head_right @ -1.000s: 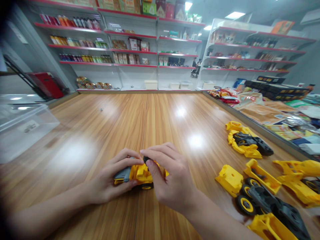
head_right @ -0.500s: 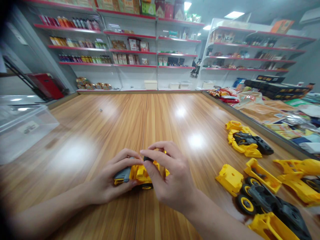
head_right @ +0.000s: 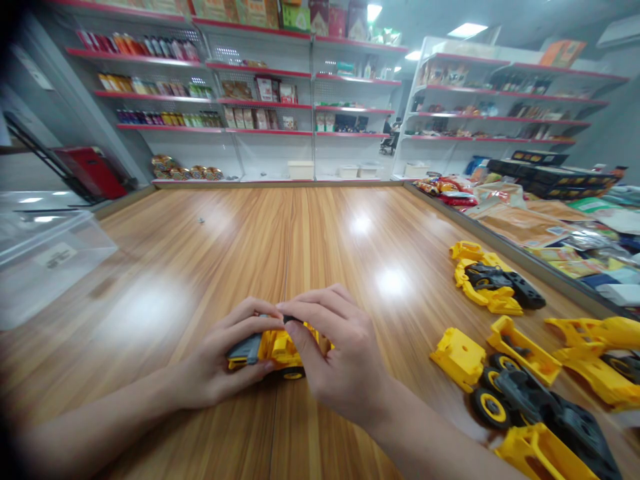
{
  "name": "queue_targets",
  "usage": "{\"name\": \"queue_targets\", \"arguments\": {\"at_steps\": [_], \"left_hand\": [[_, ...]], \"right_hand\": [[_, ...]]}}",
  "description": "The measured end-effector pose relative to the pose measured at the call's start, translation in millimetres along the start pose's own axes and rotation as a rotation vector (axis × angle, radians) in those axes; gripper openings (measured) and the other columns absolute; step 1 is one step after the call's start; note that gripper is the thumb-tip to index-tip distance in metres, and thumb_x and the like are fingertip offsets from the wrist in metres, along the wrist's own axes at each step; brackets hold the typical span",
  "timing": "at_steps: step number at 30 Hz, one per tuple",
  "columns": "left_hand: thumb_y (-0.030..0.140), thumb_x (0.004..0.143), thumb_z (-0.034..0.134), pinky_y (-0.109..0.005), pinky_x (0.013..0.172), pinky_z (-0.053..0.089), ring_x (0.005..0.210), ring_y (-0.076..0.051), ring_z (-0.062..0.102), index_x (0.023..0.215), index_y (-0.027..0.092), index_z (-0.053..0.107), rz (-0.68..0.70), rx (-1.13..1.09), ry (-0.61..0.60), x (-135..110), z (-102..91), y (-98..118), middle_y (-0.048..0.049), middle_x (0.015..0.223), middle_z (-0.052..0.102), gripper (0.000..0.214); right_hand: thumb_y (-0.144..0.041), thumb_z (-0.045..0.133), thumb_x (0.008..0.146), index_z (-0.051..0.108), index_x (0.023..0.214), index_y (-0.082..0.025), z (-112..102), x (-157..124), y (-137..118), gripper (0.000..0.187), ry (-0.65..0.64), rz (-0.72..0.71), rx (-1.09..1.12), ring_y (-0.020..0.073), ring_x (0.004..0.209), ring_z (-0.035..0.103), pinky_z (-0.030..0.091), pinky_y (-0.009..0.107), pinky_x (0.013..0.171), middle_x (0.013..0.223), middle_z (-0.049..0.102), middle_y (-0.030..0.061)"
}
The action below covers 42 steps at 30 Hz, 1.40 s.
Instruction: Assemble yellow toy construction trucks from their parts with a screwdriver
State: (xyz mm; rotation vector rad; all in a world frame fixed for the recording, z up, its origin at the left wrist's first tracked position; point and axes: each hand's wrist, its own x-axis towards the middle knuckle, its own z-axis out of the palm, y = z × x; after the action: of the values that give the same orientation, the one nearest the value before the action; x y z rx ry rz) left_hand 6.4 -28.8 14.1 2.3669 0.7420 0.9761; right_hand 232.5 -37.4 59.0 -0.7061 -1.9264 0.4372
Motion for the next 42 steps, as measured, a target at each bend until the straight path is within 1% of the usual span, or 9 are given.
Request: {"name": "queue_targets", "arguments": {"at_steps": [2, 5, 7, 19, 28, 34, 37, 41, 42], "left_hand": [[0.015, 0.082, 0.068, -0.041, 0.091, 0.051, 0.108, -0.025, 0.053, 0.129, 0.022, 0.052, 0.005, 0.0, -0.003, 0, -0.1, 0, -0.012, 0.117, 0.051, 0.05], [0.015, 0.081, 0.068, -0.041, 0.092, 0.05, 0.109, -0.025, 0.053, 0.129, 0.021, 0.051, 0.006, 0.003, -0.003, 0, -0.1, 1, -0.0119, 0.116, 0.051, 0.051], [0.015, 0.082, 0.068, -0.04, 0.092, 0.05, 0.109, -0.024, 0.053, 0.129, 0.022, 0.051, 0.005, 0.001, -0.003, 0, -0.2, 1, -0.0117, 0.117, 0.051, 0.051], [0.015, 0.083, 0.068, -0.038, 0.093, 0.05, 0.11, -0.024, 0.052, 0.129, 0.023, 0.051, -0.014, 0.019, -0.021, -1, -0.3, 0, -0.0106, 0.116, 0.05, 0.051], [0.016, 0.082, 0.068, -0.038, 0.091, 0.05, 0.108, -0.023, 0.053, 0.127, 0.021, 0.052, -0.009, 0.033, -0.02, 1, -1.0, 1, -0.0105, 0.114, 0.05, 0.048], [0.015, 0.083, 0.068, -0.038, 0.091, 0.05, 0.108, -0.023, 0.052, 0.128, 0.022, 0.051, 0.0, 0.019, -0.025, 0, -0.5, 1, -0.0103, 0.115, 0.05, 0.049], [0.015, 0.083, 0.067, -0.038, 0.093, 0.05, 0.108, -0.022, 0.053, 0.128, 0.021, 0.051, -0.018, 0.02, -0.034, 1, -0.8, 2, -0.0104, 0.115, 0.05, 0.048], [0.015, 0.083, 0.066, -0.038, 0.092, 0.05, 0.108, -0.023, 0.052, 0.129, 0.02, 0.051, -0.027, 0.018, -0.044, 2, -1.0, 3, -0.0111, 0.116, 0.049, 0.048], [0.015, 0.084, 0.065, -0.038, 0.092, 0.05, 0.108, -0.023, 0.052, 0.129, 0.019, 0.051, -0.028, 0.017, -0.047, 2, -1.1, 4, -0.0114, 0.116, 0.049, 0.047]], "right_hand": [[-0.007, 0.059, 0.087, 0.069, 0.105, -0.017, 0, 0, 0, 0.023, 0.003, 0.006, 0.005, 0.0181, 0.089, 0.06, 0.051, 0.034, 0.078, 0.096, 0.068, 0.0057], [-0.006, 0.054, 0.088, 0.066, 0.113, -0.017, -1, 0, 1, 0.03, -0.047, 0.0, 0.039, 0.0191, 0.095, 0.06, 0.05, 0.036, 0.083, 0.103, 0.068, 0.0063], [-0.005, 0.052, 0.089, 0.065, 0.116, -0.018, -1, -1, 2, 0.032, -0.073, 0.01, 0.055, 0.0186, 0.095, 0.06, 0.05, 0.035, 0.083, 0.103, 0.068, 0.0054], [-0.008, 0.057, 0.09, 0.065, 0.103, -0.023, -1, -1, 1, 0.022, -0.056, 0.1, 0.011, 0.0156, 0.087, 0.055, 0.045, 0.031, 0.076, 0.091, 0.066, -0.0006], [-0.01, 0.061, 0.088, 0.064, 0.099, -0.023, 0, 0, 1, 0.017, -0.045, 0.152, -0.007, 0.0153, 0.081, 0.053, 0.044, 0.03, 0.069, 0.087, 0.06, -0.0005], [-0.01, 0.061, 0.088, 0.063, 0.099, -0.023, 2, -2, 2, 0.017, -0.024, 0.15, -0.02, 0.0155, 0.082, 0.053, 0.044, 0.03, 0.07, 0.088, 0.059, -0.0003], [-0.014, 0.06, 0.09, 0.062, 0.102, -0.023, 3, -4, 6, 0.016, 0.052, 0.167, -0.042, 0.0157, 0.081, 0.054, 0.046, 0.031, 0.072, 0.091, 0.06, 0.0006], [-0.023, 0.056, 0.094, 0.057, 0.11, -0.023, -1, 0, 14, 0.016, 0.319, 0.277, -0.044, 0.017, 0.085, 0.058, 0.049, 0.033, 0.075, 0.098, 0.059, 0.0028], [-0.024, 0.055, 0.095, 0.056, 0.111, -0.023, -4, 1, 16, 0.016, 0.356, 0.31, -0.053, 0.0172, 0.085, 0.059, 0.049, 0.032, 0.074, 0.098, 0.059, 0.0031]]}}
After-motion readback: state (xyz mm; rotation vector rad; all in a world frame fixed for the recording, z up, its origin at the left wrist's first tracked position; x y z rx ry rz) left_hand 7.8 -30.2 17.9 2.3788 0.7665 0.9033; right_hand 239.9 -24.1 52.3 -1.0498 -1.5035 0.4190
